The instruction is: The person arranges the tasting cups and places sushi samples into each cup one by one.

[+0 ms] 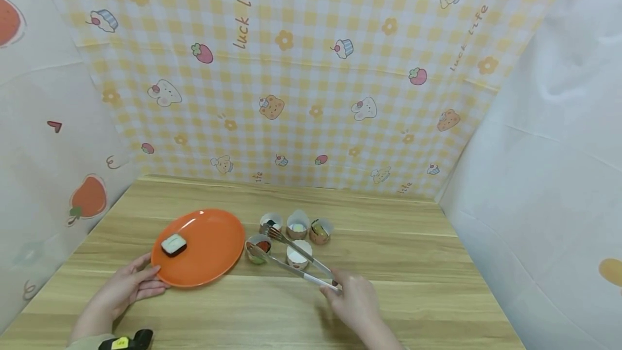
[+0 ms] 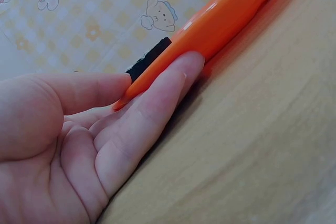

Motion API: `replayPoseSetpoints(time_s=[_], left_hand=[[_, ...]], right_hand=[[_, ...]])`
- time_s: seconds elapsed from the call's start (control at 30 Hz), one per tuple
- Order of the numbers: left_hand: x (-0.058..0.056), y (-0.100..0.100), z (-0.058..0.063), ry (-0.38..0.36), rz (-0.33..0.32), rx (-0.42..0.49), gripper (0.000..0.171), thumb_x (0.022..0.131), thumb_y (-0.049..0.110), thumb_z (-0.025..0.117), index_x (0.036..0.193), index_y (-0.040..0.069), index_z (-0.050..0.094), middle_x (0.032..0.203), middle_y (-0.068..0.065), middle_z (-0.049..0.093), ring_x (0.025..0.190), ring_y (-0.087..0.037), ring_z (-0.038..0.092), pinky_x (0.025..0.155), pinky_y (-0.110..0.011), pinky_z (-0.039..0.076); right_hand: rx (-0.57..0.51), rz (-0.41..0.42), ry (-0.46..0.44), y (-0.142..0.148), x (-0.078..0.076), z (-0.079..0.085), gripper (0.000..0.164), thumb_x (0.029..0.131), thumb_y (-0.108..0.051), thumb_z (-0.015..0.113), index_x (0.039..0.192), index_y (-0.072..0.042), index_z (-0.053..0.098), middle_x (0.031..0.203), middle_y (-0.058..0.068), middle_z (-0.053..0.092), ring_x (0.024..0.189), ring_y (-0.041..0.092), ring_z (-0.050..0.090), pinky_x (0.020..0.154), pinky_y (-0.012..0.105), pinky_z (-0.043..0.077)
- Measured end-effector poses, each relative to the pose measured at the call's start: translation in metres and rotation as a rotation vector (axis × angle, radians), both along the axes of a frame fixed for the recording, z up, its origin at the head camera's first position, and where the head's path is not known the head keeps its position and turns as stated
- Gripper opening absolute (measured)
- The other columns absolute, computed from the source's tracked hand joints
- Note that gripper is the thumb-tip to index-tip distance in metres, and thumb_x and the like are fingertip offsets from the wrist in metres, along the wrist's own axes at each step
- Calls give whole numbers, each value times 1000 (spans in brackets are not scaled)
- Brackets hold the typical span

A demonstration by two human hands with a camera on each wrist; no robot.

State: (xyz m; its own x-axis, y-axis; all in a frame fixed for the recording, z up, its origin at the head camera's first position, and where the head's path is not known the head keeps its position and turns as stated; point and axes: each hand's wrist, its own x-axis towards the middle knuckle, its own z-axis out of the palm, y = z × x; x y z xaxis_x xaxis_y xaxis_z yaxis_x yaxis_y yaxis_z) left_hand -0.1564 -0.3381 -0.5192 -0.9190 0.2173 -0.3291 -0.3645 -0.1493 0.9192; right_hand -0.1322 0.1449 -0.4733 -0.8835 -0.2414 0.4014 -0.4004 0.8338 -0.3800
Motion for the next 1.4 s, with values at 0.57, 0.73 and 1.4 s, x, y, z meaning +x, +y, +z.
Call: replayPoseSetpoints(time_s=[0.57,0.73,1.4], left_hand=[[1,0,1,-12,2,19,81,102,10,46,145,0,-23,91,-15,69,87,-28,69,82,-41,56],[1,0,1,-1,4,14,81,103,11,45,145,-2,-22,91,-15,69,87,-28,69,82,-41,57],[0,0,0,-2,-3,23,81,103,11,45,145,-2,-23,93,-15,69,87,-28,69,83,-40,56]], right_hand=[[-10,34,-47,-8,-8,13,31,81,-30,77,104,-10,72,79,-2,68,52,0,44,43,17,37],[21,38,-24,-11,-14,16,30,81,-32,77,102,-11,71,79,-3,68,48,-1,40,43,17,36],[42,98,130,-40,-30,26,34,74,-29,82,101,-10,72,76,0,70,54,5,54,43,14,37]])
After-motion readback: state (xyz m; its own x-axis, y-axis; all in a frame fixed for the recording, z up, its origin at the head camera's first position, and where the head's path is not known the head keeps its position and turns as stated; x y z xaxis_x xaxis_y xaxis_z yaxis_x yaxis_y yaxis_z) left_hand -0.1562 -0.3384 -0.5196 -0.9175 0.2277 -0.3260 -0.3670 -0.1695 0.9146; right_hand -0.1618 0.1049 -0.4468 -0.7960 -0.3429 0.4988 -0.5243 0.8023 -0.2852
